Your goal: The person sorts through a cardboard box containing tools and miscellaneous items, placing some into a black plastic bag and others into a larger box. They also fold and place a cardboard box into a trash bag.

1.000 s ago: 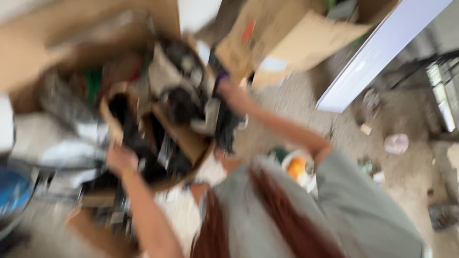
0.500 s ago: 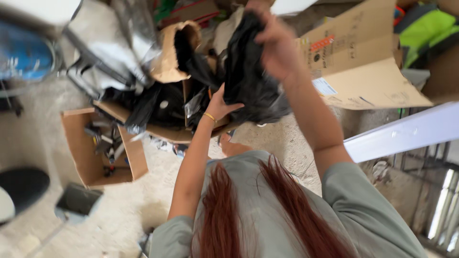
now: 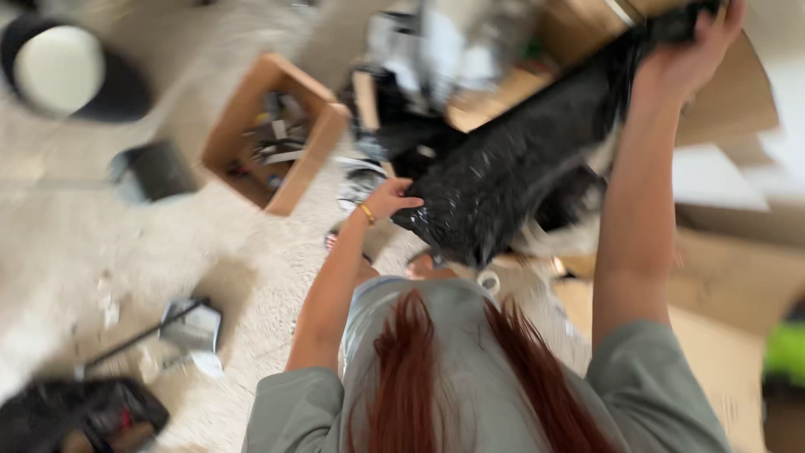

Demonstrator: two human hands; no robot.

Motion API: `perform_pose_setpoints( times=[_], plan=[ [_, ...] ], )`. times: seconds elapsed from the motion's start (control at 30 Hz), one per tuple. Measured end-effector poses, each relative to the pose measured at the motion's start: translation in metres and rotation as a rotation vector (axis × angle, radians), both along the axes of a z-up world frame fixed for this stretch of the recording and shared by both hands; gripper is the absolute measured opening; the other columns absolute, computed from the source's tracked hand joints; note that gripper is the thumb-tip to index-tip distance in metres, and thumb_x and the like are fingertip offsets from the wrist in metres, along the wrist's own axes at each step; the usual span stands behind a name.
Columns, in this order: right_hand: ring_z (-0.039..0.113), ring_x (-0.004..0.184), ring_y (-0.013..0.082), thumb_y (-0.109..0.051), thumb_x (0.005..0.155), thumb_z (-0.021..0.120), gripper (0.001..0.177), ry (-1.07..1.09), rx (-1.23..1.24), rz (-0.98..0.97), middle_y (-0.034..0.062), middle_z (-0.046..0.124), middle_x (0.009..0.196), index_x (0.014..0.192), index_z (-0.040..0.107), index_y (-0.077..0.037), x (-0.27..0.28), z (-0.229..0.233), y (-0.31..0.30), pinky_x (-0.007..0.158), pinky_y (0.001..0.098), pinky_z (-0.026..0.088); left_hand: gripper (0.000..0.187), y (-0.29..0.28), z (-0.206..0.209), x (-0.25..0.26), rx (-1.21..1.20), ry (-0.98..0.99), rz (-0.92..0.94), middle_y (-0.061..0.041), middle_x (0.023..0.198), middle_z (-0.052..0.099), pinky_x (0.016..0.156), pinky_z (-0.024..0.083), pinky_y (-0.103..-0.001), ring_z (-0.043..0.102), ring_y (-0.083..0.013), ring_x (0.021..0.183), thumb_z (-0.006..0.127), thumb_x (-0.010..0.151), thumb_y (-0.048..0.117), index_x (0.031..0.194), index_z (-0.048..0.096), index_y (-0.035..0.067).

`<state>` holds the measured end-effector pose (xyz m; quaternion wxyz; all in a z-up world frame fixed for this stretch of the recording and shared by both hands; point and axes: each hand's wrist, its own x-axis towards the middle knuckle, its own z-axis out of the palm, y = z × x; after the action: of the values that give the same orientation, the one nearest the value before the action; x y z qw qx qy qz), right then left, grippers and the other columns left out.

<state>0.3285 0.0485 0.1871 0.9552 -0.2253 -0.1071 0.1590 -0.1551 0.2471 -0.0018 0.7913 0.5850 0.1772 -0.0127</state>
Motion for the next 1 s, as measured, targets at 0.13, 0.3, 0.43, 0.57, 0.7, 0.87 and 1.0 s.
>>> perform_pose_setpoints(
  times=[0.13,0.3,0.43,0.57,0.7,0.87,1.0],
  plan=[
    [0.050,0.139,0.0262,-0.023,0.105,0.062,0.066,-0.693,-1.279,-0.048,0.0127,0.045,0.156,0.160,0.032,-0.002,-0.148,-0.026,0.108,0.116,0.0395,0.042,0.026,0.051,0.056,-0.086,0.201,0.053,0.359,0.000,0.076,0.070,0.062,0.050,-0.026,0.059,-0.0072,0.068,0.086,0.086,0.018,0.090,0.076,-0.005],
    [0.026,0.151,0.0522,-0.055,0.075,0.090,0.080,-1.485,-1.157,0.204,0.0361,0.027,0.159,0.134,0.059,-0.010,-0.454,-0.002,0.191,0.123,0.0640,0.025,0.029,0.100,0.111,-0.183,0.283,0.009,0.966,0.002,0.079,0.072,0.064,0.053,-0.024,0.062,-0.0050,0.070,0.084,0.084,0.026,0.094,0.075,-0.001],
    [0.063,0.118,0.0413,-0.025,0.064,0.089,0.078,-1.502,-1.141,0.667,0.0237,0.066,0.127,0.132,0.058,-0.002,-0.603,-0.003,0.239,0.099,0.0455,0.052,0.040,0.134,0.123,-0.257,0.042,-0.072,1.255,0.000,0.085,0.070,0.067,0.050,-0.026,0.059,-0.0080,0.074,0.081,0.094,0.032,0.096,0.075,-0.007],
    [0.072,0.110,0.0343,-0.003,0.077,0.072,0.054,-1.453,-1.046,0.748,0.0223,0.073,0.119,0.131,0.069,-0.001,-0.618,-0.073,0.296,0.097,0.0387,0.056,0.047,0.156,0.131,-0.347,-0.149,-0.065,1.355,-0.001,0.097,0.078,0.079,0.058,-0.022,0.071,-0.0079,0.085,0.077,0.089,0.039,0.110,0.073,-0.003],
    [0.070,0.101,0.0324,-0.008,0.092,0.073,0.031,-0.941,-1.148,0.898,0.0216,0.075,0.112,0.122,0.072,0.002,-0.600,-0.167,0.338,0.091,0.0412,0.053,0.052,0.158,0.123,-0.434,0.145,0.070,1.183,-0.006,0.094,0.074,0.074,0.061,-0.030,0.070,-0.0159,0.082,0.089,0.077,0.032,0.105,0.065,-0.004],
    [0.073,0.089,0.0230,-0.013,0.100,0.057,0.022,0.141,-0.999,1.063,0.0110,0.074,0.103,0.114,0.068,-0.001,-0.552,-0.229,0.405,0.074,0.0353,0.061,0.067,0.153,0.086,-0.525,0.755,0.611,1.075,-0.015,0.095,0.076,0.076,0.062,-0.038,0.077,-0.0281,0.087,0.096,0.065,0.044,0.104,0.067,-0.001],
    [0.073,0.084,0.0239,-0.020,0.092,0.065,0.023,0.124,-1.038,1.119,0.0097,0.074,0.097,0.108,0.067,-0.003,-0.591,-0.208,0.432,0.071,0.0382,0.064,0.085,0.154,0.076,-0.536,0.600,1.098,0.910,-0.023,0.118,0.070,0.082,0.061,-0.045,0.073,-0.0343,0.100,0.080,0.081,0.070,0.138,0.055,0.012]
  ],
)
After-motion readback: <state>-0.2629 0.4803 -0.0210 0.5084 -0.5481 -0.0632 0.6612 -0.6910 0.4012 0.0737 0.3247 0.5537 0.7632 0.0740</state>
